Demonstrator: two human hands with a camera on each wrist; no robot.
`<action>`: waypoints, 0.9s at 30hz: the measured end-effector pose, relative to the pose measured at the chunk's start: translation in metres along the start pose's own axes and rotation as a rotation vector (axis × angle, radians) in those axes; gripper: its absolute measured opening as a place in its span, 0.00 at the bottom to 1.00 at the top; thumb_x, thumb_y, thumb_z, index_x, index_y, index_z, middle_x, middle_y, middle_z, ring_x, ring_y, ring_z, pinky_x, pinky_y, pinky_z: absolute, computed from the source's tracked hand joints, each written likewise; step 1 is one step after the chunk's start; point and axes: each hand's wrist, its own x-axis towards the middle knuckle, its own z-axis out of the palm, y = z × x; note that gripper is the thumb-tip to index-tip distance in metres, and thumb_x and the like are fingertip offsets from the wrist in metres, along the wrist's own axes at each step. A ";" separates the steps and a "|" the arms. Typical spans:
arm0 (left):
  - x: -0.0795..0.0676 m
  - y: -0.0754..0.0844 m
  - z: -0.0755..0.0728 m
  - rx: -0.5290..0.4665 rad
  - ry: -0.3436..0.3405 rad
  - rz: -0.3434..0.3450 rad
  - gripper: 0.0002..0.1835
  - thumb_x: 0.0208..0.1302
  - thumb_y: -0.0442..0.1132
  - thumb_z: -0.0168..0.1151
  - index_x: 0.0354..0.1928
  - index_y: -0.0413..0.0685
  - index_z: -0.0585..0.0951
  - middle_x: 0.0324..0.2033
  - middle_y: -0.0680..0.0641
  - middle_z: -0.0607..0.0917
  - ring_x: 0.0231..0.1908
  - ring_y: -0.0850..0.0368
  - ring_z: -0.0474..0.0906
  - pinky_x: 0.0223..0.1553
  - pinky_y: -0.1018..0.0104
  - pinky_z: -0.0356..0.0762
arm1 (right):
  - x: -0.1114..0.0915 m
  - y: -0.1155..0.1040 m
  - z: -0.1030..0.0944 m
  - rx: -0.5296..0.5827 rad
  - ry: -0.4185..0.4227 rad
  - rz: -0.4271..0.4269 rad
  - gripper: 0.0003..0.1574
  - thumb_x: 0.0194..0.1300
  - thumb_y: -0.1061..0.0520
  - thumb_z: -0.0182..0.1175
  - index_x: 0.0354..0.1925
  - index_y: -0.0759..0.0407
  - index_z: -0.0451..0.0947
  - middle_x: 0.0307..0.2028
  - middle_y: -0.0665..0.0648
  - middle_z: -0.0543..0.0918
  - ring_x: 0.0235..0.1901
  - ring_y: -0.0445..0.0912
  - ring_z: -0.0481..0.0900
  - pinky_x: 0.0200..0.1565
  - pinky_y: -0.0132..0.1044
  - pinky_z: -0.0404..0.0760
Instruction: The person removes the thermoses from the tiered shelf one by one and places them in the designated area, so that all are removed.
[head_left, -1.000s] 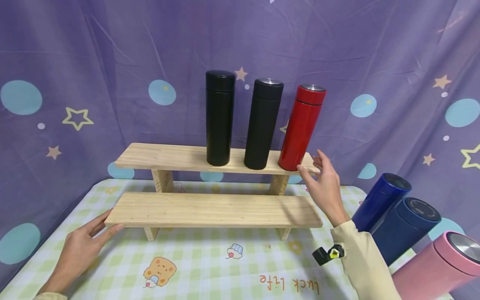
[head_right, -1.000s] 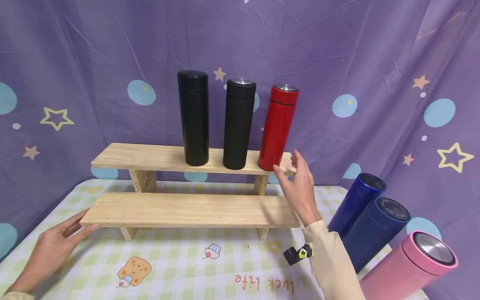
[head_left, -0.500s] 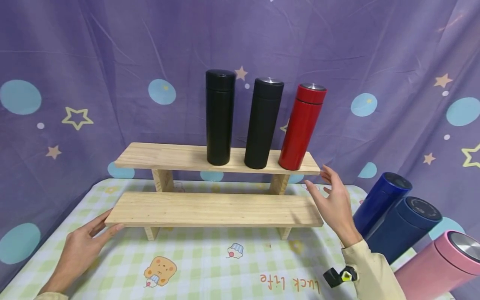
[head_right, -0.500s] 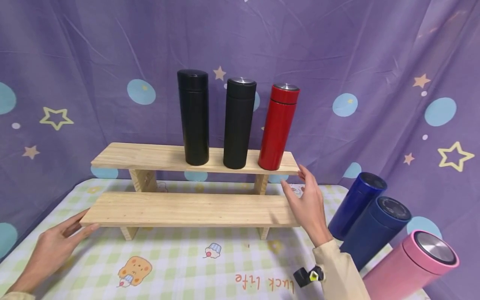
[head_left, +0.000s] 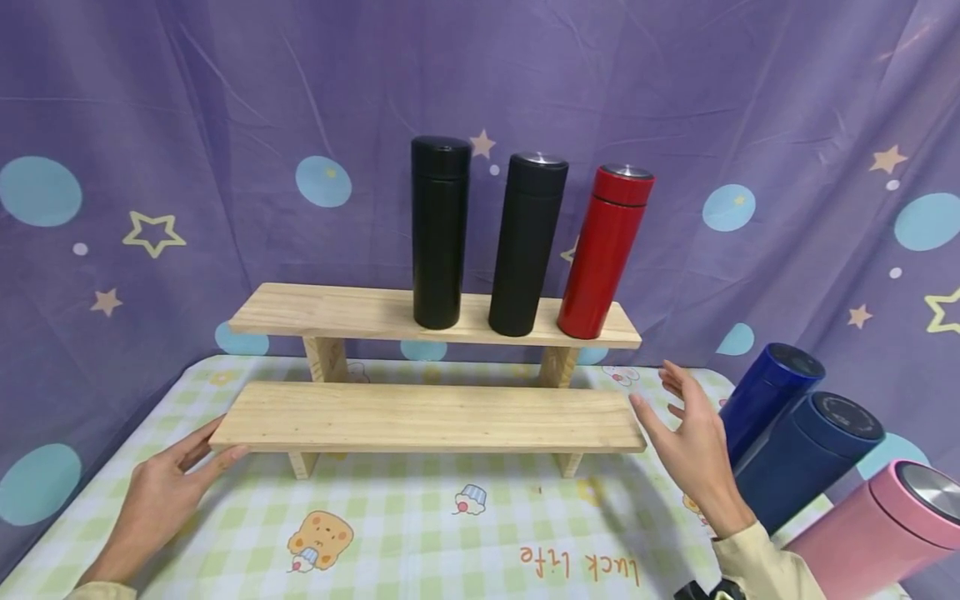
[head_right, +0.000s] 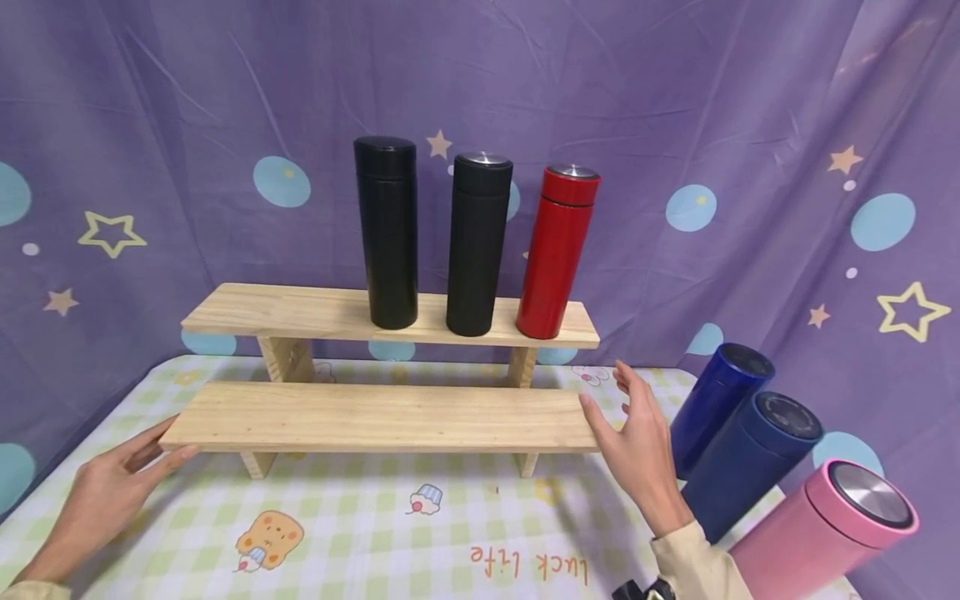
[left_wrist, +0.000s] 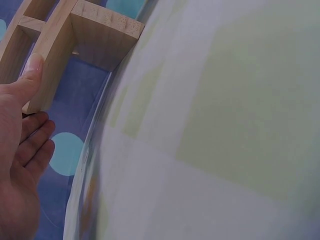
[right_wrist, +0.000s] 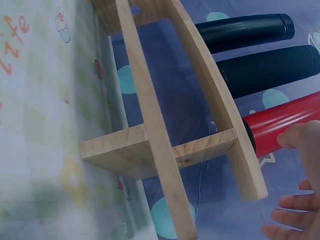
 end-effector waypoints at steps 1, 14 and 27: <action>0.000 0.000 0.000 0.000 -0.001 -0.001 0.41 0.73 0.55 0.67 0.77 0.37 0.66 0.60 0.24 0.75 0.61 0.16 0.67 0.54 0.20 0.66 | -0.002 0.000 -0.001 -0.006 -0.001 0.000 0.40 0.70 0.58 0.70 0.72 0.69 0.66 0.62 0.70 0.77 0.62 0.64 0.77 0.55 0.51 0.83; 0.003 0.000 -0.002 0.010 -0.036 -0.026 0.43 0.73 0.57 0.65 0.78 0.39 0.63 0.62 0.25 0.73 0.62 0.16 0.65 0.53 0.20 0.68 | -0.025 0.006 -0.008 -0.107 0.000 -0.004 0.40 0.67 0.57 0.72 0.71 0.69 0.68 0.61 0.70 0.79 0.61 0.62 0.77 0.55 0.48 0.82; 0.002 0.001 -0.002 0.013 -0.031 -0.032 0.43 0.72 0.57 0.66 0.78 0.40 0.64 0.61 0.25 0.74 0.63 0.15 0.64 0.54 0.19 0.66 | -0.054 0.010 -0.021 -0.119 -0.010 0.013 0.43 0.66 0.57 0.73 0.72 0.68 0.67 0.61 0.70 0.77 0.57 0.66 0.78 0.55 0.06 0.58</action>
